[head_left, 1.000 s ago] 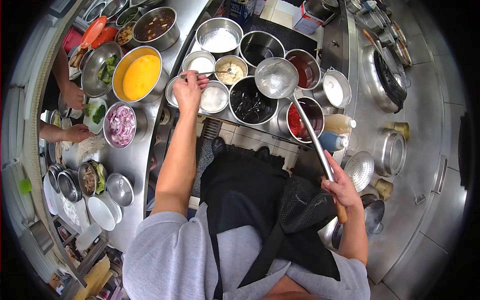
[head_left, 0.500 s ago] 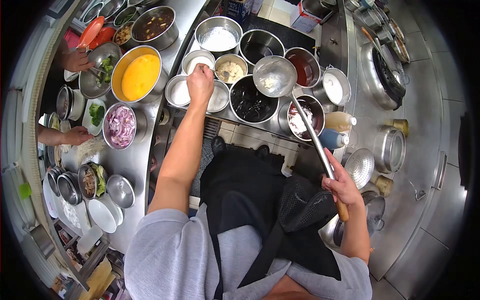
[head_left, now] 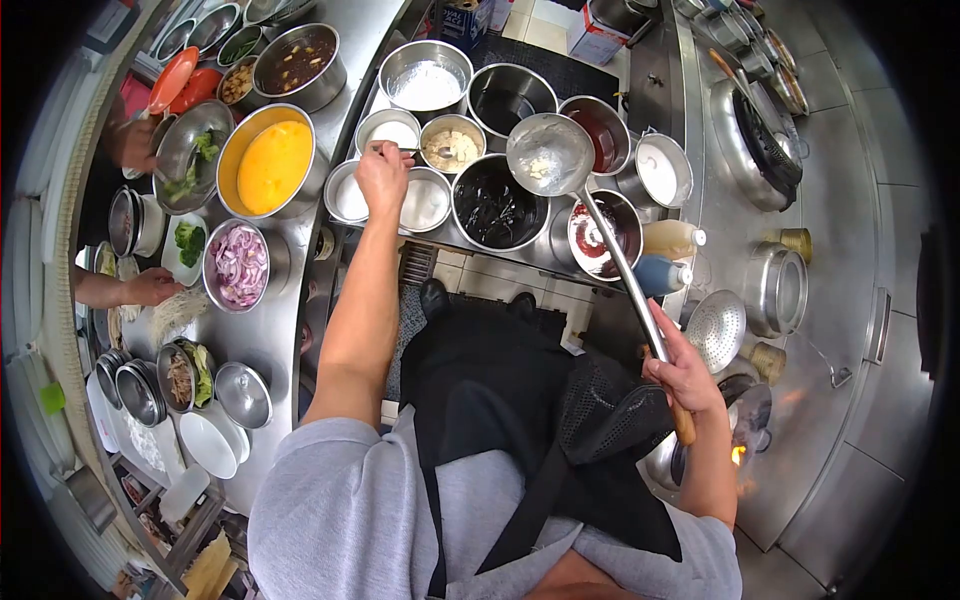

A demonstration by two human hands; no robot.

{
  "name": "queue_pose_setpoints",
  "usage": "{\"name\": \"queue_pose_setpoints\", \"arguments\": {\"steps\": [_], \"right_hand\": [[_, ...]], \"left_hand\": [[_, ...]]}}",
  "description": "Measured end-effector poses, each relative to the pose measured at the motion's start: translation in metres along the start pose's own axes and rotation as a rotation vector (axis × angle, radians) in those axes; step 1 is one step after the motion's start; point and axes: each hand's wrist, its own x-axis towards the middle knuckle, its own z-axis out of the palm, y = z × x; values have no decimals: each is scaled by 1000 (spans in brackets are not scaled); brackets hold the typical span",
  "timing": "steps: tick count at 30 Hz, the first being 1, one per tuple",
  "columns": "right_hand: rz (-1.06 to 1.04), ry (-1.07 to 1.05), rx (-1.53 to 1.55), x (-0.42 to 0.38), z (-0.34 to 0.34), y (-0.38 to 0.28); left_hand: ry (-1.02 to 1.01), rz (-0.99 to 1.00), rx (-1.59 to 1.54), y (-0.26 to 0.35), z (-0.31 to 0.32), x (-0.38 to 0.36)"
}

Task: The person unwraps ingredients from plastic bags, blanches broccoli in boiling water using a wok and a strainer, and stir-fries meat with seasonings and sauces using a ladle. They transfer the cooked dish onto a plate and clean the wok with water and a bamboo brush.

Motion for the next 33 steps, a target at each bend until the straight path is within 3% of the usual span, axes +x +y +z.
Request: {"name": "queue_pose_setpoints", "arguments": {"steps": [4, 6, 7, 8, 10, 15, 17, 18, 20, 21, 23, 24, 26, 27, 28, 30, 31, 33], "right_hand": [[-4, -38, 1, 3, 0, -2], [1, -48, 0, 6, 0, -2], [3, -78, -19, 7, -1, -3], [3, -109, -39, 8, -1, -3], [28, -115, -47, 4, -1, -7], [120, -111, -140, -4, 7, -13], [130, -78, -358, -4, 12, -13], [132, -77, -358, -2, 13, -12], [98, -74, -555, 4, 15, -2], [90, -74, -618, 8, 17, 5], [-241, -11, -865, 15, 21, 18], [-240, -9, -863, 16, 24, 13], [106, -86, -728, 16, 33, -2], [105, -85, -728, 19, 31, 6], [-139, -68, -783, 23, 25, 23], [-385, -47, -833, 22, 27, 31], [-164, -61, -637, 18, 31, 26], [51, -72, -437, 10, 38, 15]], "left_hand": [[-15, -60, -360, 58, -30, -26], [-75, 18, -391, 89, -41, -46], [-80, 73, -265, 97, -45, -50], [-81, 72, -267, 95, -46, -49], [38, 205, 76, 84, -54, -37], [150, 213, 126, 21, -74, -1], [-37, 55, 159, -13, -75, 6], [-39, 53, 158, -21, -75, 5], [-135, -391, -170, -17, -78, -17], [-158, -421, -231, -13, -82, -29], [-165, -447, -223, -17, -89, -46], [-166, -467, -220, -18, -92, -53], [-198, -478, -211, -10, -103, -64], [-246, -472, -187, -8, -109, -67], [-295, -466, -163, -6, -114, -70], [-309, -452, -145, -2, -120, -74], [-363, -438, -120, -2, -123, -75], [-440, -416, -84, -5, -127, -75]]}}
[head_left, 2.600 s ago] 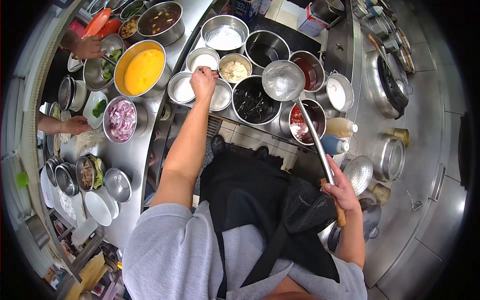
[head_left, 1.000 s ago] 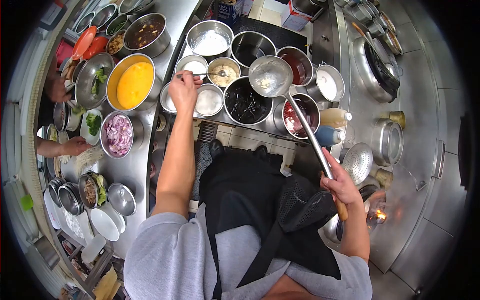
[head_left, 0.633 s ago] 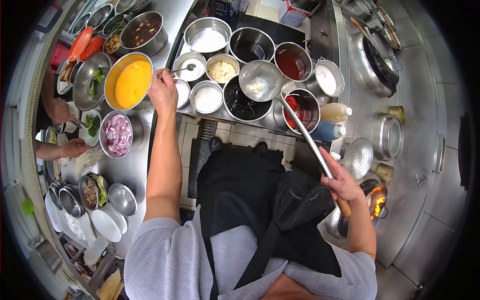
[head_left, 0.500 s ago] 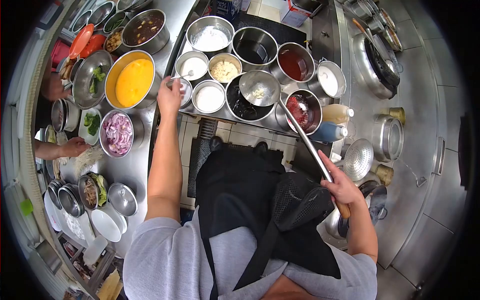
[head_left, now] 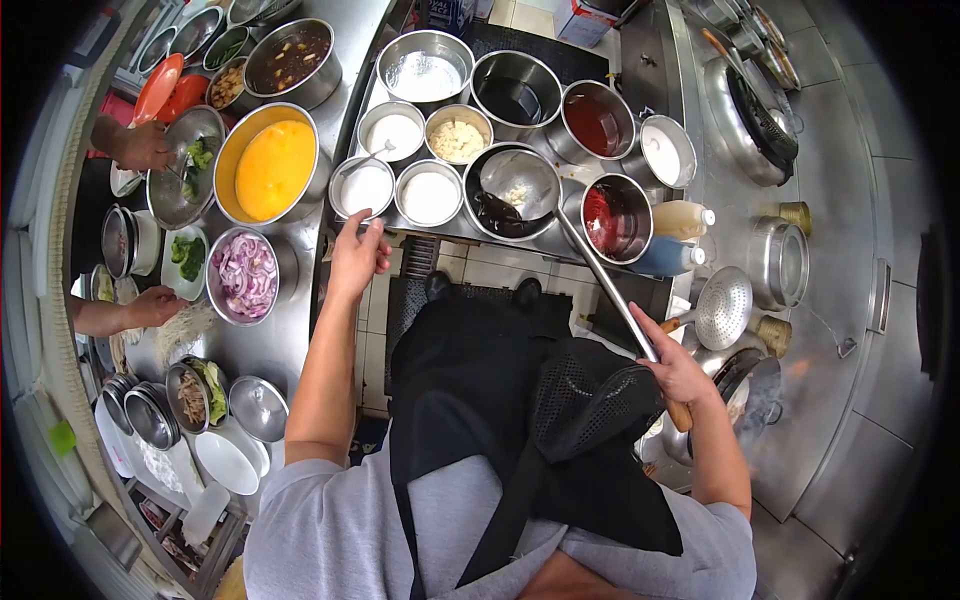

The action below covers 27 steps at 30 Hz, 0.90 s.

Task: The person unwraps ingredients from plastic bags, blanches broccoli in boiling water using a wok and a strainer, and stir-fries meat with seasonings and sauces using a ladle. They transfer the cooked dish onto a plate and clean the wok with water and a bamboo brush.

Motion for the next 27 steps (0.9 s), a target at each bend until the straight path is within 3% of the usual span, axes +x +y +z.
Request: {"name": "queue_pose_setpoints", "arguments": {"steps": [3, 6, 10, 11, 13, 21, 24, 27], "right_hand": [[110, 10, 248, -14, 7, -7], [28, -21, 675, -29, 13, 9], [27, -81, 944, -35, 17, 20], [23, -74, 958, -27, 19, 18], [73, 0, 395, -8, 23, 12], [-186, -164, 899, -4, 34, 83], [-282, -167, 1042, -40, 38, 122], [-372, -122, 1229, -98, 50, 177]], "left_hand": [[-87, -34, 70, -1, -3, -4], [-147, -54, 107, 4, 1, -11], [-267, -75, 163, -6, 8, -6], [-307, -80, 180, -9, 11, -4], [-328, -68, 238, -10, 21, -6], [-546, 35, 237, 24, 58, -63], [-780, 267, -42, 63, 109, -127], [-1228, 358, -360, 107, 178, -216]]}}
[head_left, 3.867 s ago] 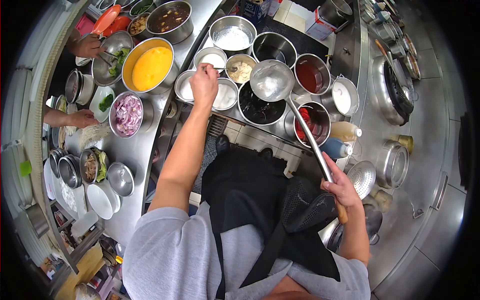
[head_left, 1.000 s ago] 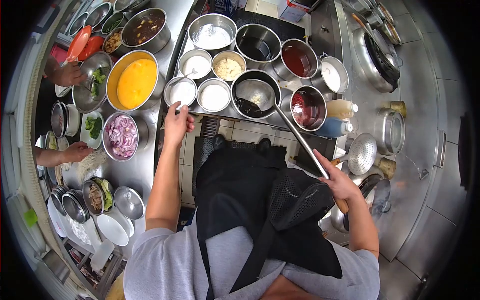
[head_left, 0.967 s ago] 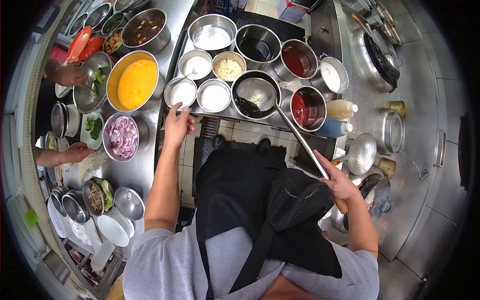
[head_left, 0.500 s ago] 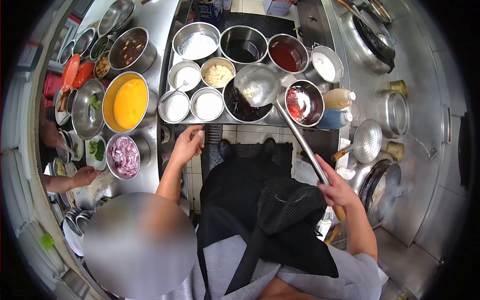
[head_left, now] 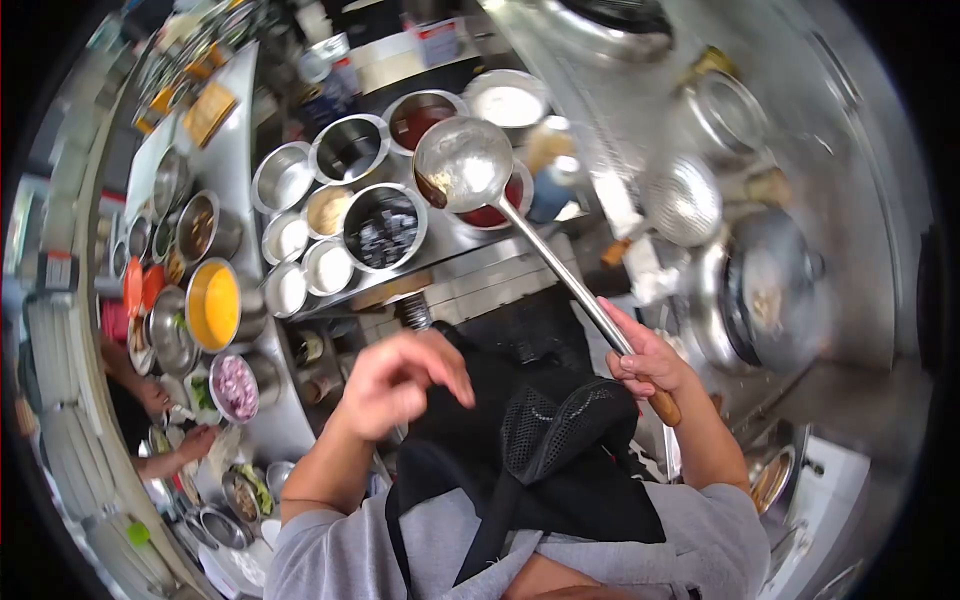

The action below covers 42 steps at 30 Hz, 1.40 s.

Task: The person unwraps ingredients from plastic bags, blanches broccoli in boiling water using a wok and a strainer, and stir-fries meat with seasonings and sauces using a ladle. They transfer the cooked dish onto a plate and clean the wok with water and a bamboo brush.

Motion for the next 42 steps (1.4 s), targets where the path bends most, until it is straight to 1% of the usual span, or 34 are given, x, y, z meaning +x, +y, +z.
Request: {"name": "queue_pose_setpoints", "arguments": {"steps": [1, 3, 5, 6, 7, 9, 10, 12, 13, 15, 16, 17, 19, 20, 21, 22, 23, 24, 26, 27, 28, 29, 31, 32, 34, 35, 36, 37, 38, 39, 41, 42], "right_hand": [[-56, 41, 60, -32, -8, 8], [-171, 128, 133, -96, -22, 26], [-359, 225, 242, -162, -29, 48], [-433, 307, 235, -194, -41, 64], [-487, 408, 255, -221, -46, 77], [-584, 597, 263, -268, -59, 98], [-622, 657, 260, -284, -66, 102], [-625, 897, 127, -304, -97, 113], [-646, 914, 146, -311, -116, 118], [-507, 1167, 79, -322, -155, 120], [-504, 1225, 71, -325, -172, 119], [-496, 1281, 60, -327, -188, 117], [-448, 1486, -175, -316, -219, 115], [-453, 1490, -170, -303, -250, 126], [-298, 1760, -547, -286, -290, 141], [-108, 1991, -943, -278, -309, 148], [-111, 1999, -942, -275, -285, 132], [-211, 1849, -603, -266, -259, 117], [-303, 1675, -283, -267, -221, 99], [-336, 1466, -131, -275, -213, 102], [-366, 1252, 13, -283, -207, 103], [-372, 1258, 13, -287, -203, 104], [-423, 1181, 122, -290, -199, 99], [-434, 1186, 123, -283, -204, 96], [-331, 1673, -264, -262, -219, 90], [-151, 1791, -375, -256, -217, 82], [-160, 1807, -363, -254, -220, 84], [28, 1872, -508, -252, -231, 90], [129, 1905, -573, -250, -227, 89], [233, 1935, -636, -249, -224, 89], [-75, 1668, -349, -246, -176, 77], [-68, 1681, -338, -251, -171, 78]], "left_hand": [[-166, -18, -101, -1, 33, 15], [-610, -48, -149, -15, 87, 48], [-879, -82, -217, -44, 144, 69], [-1013, -112, -245, -60, 168, 78], [-1089, -137, -283, -75, 187, 82], [-1181, -189, -236, -103, 223, 86], [-1239, -211, -263, -110, 240, 89], [-1283, -153, -204, -118, 267, 94], [-1316, -154, -212, -119, 280, 97], [-1392, -163, -212, -120, 298, 104], [-1440, -159, -211, -121, 304, 108], [-1448, -167, -210, -121, 308, 110], [-1424, -208, -310, -122, 313, 114], [-1432, -211, -309, -119, 313, 118], [-1440, -210, -338, -113, 312, 125], [-1447, -209, -367, -107, 311, 132], [-1448, -184, -410, -100, 312, 137], [-1456, -180, -409, -90, 311, 142], [-1502, -224, -511, -70, 308, 153], [-1491, -130, -500, -61, 311, 160], [-1500, -127, -503, -59, 304, 164], [-1486, -128, -425, -56, 289, 166], [-1495, -124, -288, -59, 245, 173], [-1172, -59, -176, -53, 229, 164], [-818, -64, -68, -51, 201, 158], [-721, -59, -4, -54, 180, 160], [-626, -52, 58, -61, 159, 164], [-573, -38, 106, -66, 142, 168], [-524, -108, 156, -68, 124, 170], [-513, -128, 164, -73, 108, 172], [-501, -202, 201, -74, 92, 177], [-513, -211, 192, -75, 87, 183]]}}
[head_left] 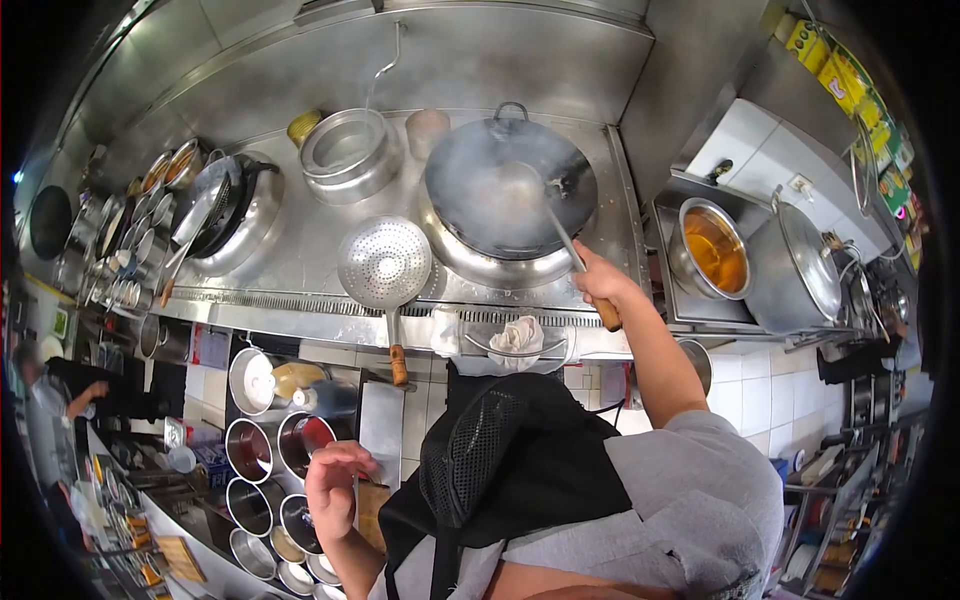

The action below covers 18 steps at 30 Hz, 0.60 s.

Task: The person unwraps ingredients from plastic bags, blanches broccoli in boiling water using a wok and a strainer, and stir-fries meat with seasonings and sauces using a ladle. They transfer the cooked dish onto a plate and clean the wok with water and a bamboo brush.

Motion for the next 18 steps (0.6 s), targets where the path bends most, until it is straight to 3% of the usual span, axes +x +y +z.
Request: {"name": "queue_pose_setpoints", "arguments": {"steps": [2, 4, 6, 7, 9, 14, 16, 18], "right_hand": [[32, -336, 546, -7, -14, -7], [56, -295, 630, -10, -12, -17], [-20, -37, 330, 17, 1, -16], [-20, -40, 332, 33, 11, -17], [-12, 265, 88, 64, 26, -23], [21, 93, 28, 89, 34, -30], [-329, 117, -314, 99, 49, 14], [-186, -38, -373, 33, 23, 1]], "left_hand": [[-88, -98, 51, -6, -14, 10], [-210, -143, 72, -9, -21, 28], [-297, -234, 97, -8, -19, 48], [-296, -236, 99, -9, -17, 58], [-454, -308, 164, -20, -8, 82], [-542, -394, 187, -87, 44, 134], [-554, -428, 185, -113, 70, 144], [-610, -504, 163, -130, 89, 149]]}}
